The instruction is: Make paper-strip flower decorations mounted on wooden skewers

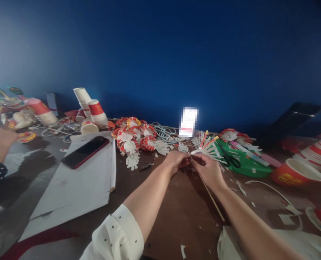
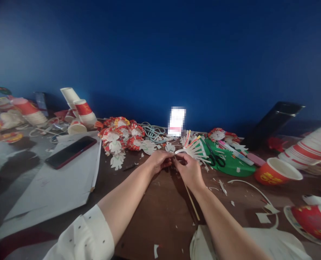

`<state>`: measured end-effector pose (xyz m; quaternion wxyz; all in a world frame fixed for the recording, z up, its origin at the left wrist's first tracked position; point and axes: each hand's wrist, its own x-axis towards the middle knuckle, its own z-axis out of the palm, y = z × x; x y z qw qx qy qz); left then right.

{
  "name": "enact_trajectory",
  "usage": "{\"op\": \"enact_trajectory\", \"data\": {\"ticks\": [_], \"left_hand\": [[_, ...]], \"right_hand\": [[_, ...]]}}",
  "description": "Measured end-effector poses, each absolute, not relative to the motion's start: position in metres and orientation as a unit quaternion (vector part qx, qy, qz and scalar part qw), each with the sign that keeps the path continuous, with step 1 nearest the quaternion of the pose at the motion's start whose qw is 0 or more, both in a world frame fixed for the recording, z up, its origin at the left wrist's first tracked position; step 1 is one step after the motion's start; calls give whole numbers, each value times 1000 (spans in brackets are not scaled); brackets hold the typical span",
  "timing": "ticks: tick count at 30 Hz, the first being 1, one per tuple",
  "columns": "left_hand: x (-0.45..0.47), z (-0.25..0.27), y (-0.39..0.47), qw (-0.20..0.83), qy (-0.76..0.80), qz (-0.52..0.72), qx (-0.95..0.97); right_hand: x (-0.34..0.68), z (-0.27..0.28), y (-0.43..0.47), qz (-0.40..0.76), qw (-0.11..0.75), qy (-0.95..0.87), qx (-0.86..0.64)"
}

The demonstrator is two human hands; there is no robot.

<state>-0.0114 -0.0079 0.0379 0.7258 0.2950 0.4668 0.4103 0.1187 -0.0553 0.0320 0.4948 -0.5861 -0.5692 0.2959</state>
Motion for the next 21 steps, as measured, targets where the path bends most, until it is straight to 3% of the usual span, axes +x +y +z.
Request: {"op": "enact_trajectory", "data": {"ticks": [21], "left_hand": [[-14,27,-3,762,411,388,317]], "right_hand": [[123,33,-54,275,486,-547,-623]]}}
